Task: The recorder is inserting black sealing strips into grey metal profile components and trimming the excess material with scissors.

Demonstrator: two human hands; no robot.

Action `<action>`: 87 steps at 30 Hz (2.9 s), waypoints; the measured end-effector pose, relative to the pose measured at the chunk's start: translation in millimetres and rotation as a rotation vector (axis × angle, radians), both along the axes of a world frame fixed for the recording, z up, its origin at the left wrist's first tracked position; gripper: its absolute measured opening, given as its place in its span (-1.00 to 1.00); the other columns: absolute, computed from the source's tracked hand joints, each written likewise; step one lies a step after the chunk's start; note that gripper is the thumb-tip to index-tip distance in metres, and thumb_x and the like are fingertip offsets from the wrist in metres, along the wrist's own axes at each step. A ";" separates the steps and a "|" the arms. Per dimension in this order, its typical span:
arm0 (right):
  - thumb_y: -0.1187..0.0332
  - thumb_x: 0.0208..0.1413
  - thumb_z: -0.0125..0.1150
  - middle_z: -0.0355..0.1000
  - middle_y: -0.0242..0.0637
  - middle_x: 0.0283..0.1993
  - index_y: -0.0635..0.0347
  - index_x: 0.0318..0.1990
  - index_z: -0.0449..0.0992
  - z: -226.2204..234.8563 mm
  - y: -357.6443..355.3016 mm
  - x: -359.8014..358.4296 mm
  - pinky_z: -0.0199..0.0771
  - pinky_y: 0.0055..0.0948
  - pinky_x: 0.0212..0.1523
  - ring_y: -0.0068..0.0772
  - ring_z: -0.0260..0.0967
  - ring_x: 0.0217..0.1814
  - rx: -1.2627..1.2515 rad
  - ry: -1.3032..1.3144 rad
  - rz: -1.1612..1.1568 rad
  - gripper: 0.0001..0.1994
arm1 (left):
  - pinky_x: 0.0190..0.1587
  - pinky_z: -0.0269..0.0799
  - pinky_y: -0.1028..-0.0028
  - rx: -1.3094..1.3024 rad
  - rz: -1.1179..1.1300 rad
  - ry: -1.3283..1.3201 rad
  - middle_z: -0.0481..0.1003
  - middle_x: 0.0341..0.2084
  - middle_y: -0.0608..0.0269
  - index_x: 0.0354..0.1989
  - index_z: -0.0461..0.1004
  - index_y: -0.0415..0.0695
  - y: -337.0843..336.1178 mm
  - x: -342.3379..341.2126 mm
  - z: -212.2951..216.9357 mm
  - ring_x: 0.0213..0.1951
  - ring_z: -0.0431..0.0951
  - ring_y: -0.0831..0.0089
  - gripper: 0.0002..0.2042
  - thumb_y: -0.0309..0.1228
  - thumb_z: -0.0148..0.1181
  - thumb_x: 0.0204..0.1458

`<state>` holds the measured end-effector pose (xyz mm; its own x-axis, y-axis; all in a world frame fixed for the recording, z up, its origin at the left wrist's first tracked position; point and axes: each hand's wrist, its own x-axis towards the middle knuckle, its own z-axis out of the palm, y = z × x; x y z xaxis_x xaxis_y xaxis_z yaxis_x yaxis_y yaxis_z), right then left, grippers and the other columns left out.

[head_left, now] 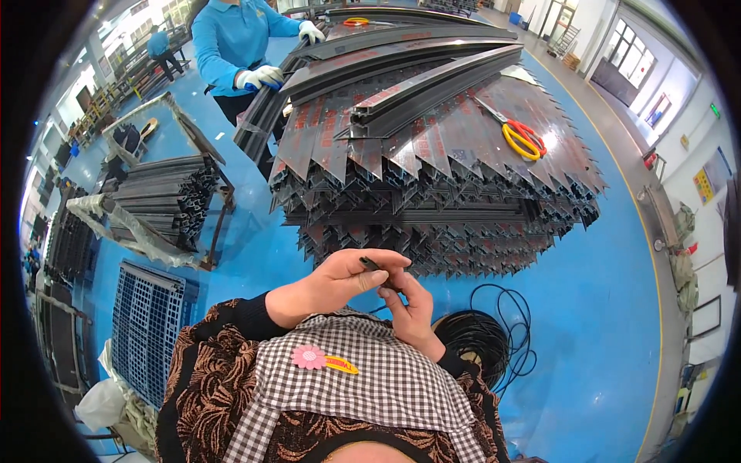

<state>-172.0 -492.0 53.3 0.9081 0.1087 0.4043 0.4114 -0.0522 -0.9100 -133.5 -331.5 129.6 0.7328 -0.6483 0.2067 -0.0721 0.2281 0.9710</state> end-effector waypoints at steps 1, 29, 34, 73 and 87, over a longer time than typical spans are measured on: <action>0.54 0.09 0.05 0.42 -0.30 -0.33 0.32 -0.19 0.43 1.4 2.3 0.7 0.31 -0.58 -0.40 -0.51 0.30 -0.45 0.037 0.009 -0.003 -0.86 | -0.06 0.37 0.48 0.007 -0.007 0.012 0.48 -0.20 0.09 0.08 0.34 -0.28 1.1 1.3 1.1 -0.16 0.46 0.40 -0.68 -0.57 -0.04 0.13; 0.38 0.17 -0.03 0.26 -0.45 -0.61 0.20 -0.39 0.39 13.5 -91.1 -27.0 0.04 -0.71 -0.61 -0.68 0.05 -0.63 0.457 0.438 -0.350 -0.86 | -0.37 0.45 0.30 1.366 0.406 -0.637 0.53 -0.48 0.01 -0.43 0.52 -0.33 -31.2 205.7 191.3 -0.48 0.48 0.09 -0.66 -0.31 0.25 -0.37; 0.34 0.13 0.00 0.25 -0.45 -0.67 0.14 -0.48 0.35 91.1 -94.9 42.7 -0.04 -0.70 -0.72 -0.68 -0.01 -0.76 0.312 0.312 -0.272 -0.84 | -0.39 0.44 0.28 1.450 0.349 -0.696 0.51 -0.57 0.03 -0.54 0.53 -0.31 -30.1 126.4 172.8 -0.50 0.47 0.10 -0.67 -0.23 0.19 -0.33; 0.47 -0.23 0.11 0.43 -0.26 -0.36 0.37 -0.21 0.41 93.9 -194.6 28.9 0.29 -0.59 -0.36 -0.51 0.26 -0.44 -0.191 0.213 -0.433 -0.67 | -0.21 0.38 0.39 -0.225 -0.212 0.504 0.45 -0.18 0.15 0.02 0.32 -0.17 -173.2 69.0 -18.1 -0.24 0.47 0.27 -0.45 0.02 0.13 0.00; 0.33 -0.35 0.26 0.35 -0.02 -0.21 0.28 -0.03 0.35 76.3 -122.2 -102.8 0.37 -0.19 -0.34 0.06 0.31 -0.32 -0.889 -0.036 -0.295 -0.42 | -0.09 0.40 0.37 -0.350 -0.184 0.511 0.47 -0.18 0.23 0.03 0.31 -0.11 -110.1 -2.3 -31.2 -0.18 0.49 0.40 -0.53 -0.59 0.25 -0.11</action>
<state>-274.8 -614.2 129.6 0.9370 0.1587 0.3113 0.2975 -0.8294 -0.4728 -135.8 -441.7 98.4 0.6780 -0.7304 0.0827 0.4505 0.5018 0.7384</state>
